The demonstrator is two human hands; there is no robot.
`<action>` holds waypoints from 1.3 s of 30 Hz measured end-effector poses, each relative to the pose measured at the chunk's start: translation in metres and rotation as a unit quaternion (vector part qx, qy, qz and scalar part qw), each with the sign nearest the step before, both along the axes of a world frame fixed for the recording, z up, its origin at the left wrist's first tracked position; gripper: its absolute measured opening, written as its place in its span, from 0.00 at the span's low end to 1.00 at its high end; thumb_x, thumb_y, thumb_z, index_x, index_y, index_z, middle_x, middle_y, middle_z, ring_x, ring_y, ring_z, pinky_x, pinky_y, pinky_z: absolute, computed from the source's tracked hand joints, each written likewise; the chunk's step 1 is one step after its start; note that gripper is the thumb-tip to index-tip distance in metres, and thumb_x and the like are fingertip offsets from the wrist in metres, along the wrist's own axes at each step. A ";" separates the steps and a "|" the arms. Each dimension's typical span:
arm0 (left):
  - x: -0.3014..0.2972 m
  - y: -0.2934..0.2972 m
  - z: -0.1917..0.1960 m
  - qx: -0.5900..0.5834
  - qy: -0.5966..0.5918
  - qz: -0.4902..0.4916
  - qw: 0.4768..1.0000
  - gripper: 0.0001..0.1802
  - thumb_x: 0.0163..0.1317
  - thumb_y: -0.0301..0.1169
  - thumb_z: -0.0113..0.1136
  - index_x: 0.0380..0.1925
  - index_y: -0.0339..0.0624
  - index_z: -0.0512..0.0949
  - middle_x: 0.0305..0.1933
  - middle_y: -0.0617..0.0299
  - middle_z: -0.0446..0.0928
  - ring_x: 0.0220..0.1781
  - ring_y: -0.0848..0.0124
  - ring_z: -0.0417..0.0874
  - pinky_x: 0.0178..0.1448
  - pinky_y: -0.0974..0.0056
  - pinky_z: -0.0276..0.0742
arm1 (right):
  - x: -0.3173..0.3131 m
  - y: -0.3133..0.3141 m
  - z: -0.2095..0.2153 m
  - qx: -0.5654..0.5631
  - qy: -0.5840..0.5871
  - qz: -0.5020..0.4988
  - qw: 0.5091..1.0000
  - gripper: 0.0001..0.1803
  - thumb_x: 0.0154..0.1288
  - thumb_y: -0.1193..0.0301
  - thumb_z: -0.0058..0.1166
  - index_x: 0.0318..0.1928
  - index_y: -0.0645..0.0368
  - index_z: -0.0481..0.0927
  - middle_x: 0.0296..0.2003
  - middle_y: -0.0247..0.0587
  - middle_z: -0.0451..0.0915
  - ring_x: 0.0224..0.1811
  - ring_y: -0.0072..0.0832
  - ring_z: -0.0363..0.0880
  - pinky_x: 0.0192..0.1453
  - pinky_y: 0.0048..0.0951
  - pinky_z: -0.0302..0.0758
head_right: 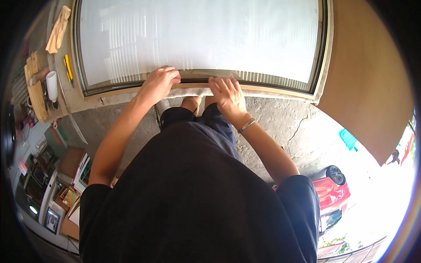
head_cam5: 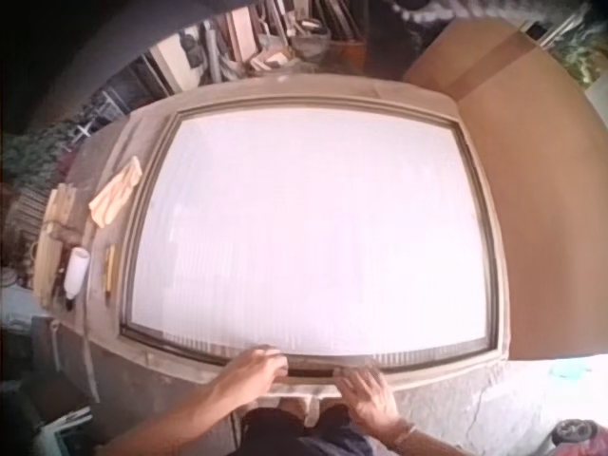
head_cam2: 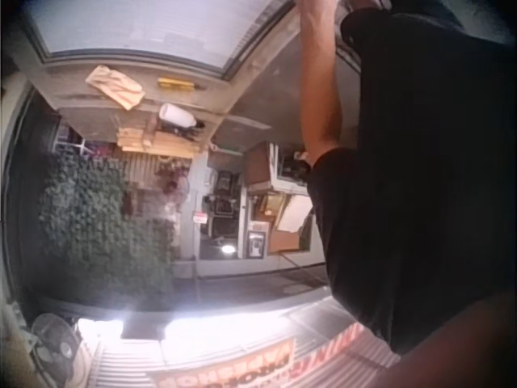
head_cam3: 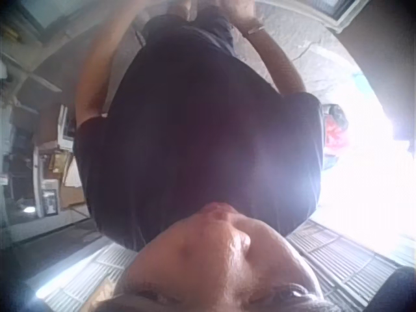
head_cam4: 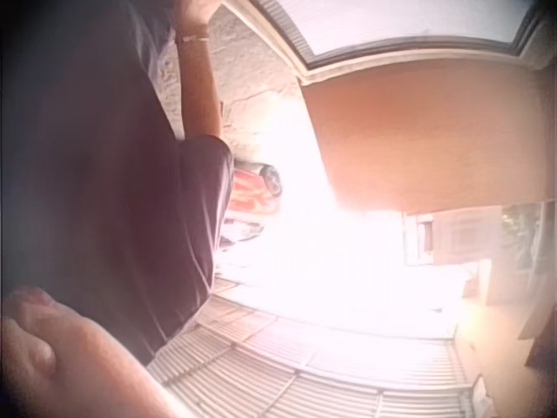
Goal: The person applies glue to a rubber seal strip and fits it into the groove of a window frame. They then spray the frame with liquid and wipe the surface with a cloth. Another person assists by holding the frame steady.
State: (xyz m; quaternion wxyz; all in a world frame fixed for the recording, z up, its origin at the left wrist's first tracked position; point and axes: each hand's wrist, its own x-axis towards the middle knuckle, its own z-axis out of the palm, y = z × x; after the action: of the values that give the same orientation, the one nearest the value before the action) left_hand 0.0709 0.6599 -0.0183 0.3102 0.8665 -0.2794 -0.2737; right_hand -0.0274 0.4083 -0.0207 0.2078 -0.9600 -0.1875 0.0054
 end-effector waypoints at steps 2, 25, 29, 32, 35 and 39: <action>0.002 -0.002 0.003 0.010 0.006 -0.002 1.000 0.03 0.59 0.22 0.63 0.31 0.32 0.81 0.35 0.50 0.80 0.42 0.51 0.82 0.45 0.52 0.78 | 0.008 0.015 -0.001 0.009 -0.013 0.031 0.999 0.23 0.59 0.75 0.51 0.56 0.64 0.76 0.41 0.38 0.75 0.44 0.31 0.77 0.55 0.38 0.75; 0.020 0.130 0.024 0.075 -0.009 0.071 0.995 0.06 0.60 0.26 0.64 0.29 0.34 0.81 0.32 0.54 0.80 0.39 0.57 0.83 0.44 0.55 0.78 | 0.012 0.052 0.007 -0.024 0.040 0.012 0.999 0.26 0.58 0.77 0.52 0.60 0.63 0.74 0.46 0.40 0.76 0.49 0.36 0.76 0.62 0.41 0.72; 0.022 0.130 0.022 0.056 0.002 0.060 0.997 0.04 0.60 0.24 0.64 0.30 0.32 0.81 0.32 0.52 0.80 0.37 0.54 0.82 0.44 0.54 0.77 | 0.020 0.107 -0.004 -0.005 0.014 0.034 0.999 0.27 0.57 0.77 0.52 0.60 0.64 0.74 0.45 0.42 0.75 0.49 0.37 0.75 0.63 0.41 0.72; 0.023 0.131 0.014 0.056 0.009 0.066 0.996 0.03 0.58 0.22 0.64 0.29 0.32 0.81 0.32 0.51 0.80 0.38 0.52 0.83 0.44 0.52 0.77 | 0.029 0.146 0.000 0.009 0.051 0.024 0.998 0.25 0.57 0.77 0.52 0.58 0.63 0.75 0.43 0.41 0.74 0.47 0.36 0.75 0.62 0.40 0.72; 0.024 0.133 0.018 0.063 -0.002 0.074 0.995 0.04 0.58 0.23 0.65 0.29 0.32 0.82 0.30 0.52 0.80 0.36 0.52 0.82 0.42 0.53 0.77 | 0.031 0.147 -0.001 -0.031 0.029 0.041 0.998 0.23 0.58 0.76 0.51 0.57 0.61 0.75 0.41 0.38 0.74 0.44 0.34 0.74 0.56 0.37 0.73; 0.022 0.154 0.017 0.013 -0.012 0.090 0.996 0.06 0.57 0.26 0.67 0.29 0.34 0.83 0.30 0.53 0.80 0.34 0.55 0.82 0.41 0.54 0.76 | 0.028 0.145 -0.004 -0.051 0.020 0.052 0.997 0.26 0.57 0.76 0.52 0.59 0.62 0.75 0.40 0.36 0.74 0.44 0.33 0.74 0.54 0.36 0.73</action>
State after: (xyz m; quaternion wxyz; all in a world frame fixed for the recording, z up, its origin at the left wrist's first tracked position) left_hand 0.0934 0.8135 -0.0009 0.3188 0.8953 -0.2009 -0.2378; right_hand 0.0009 0.5530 -0.0242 0.1619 -0.9579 -0.2328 0.0446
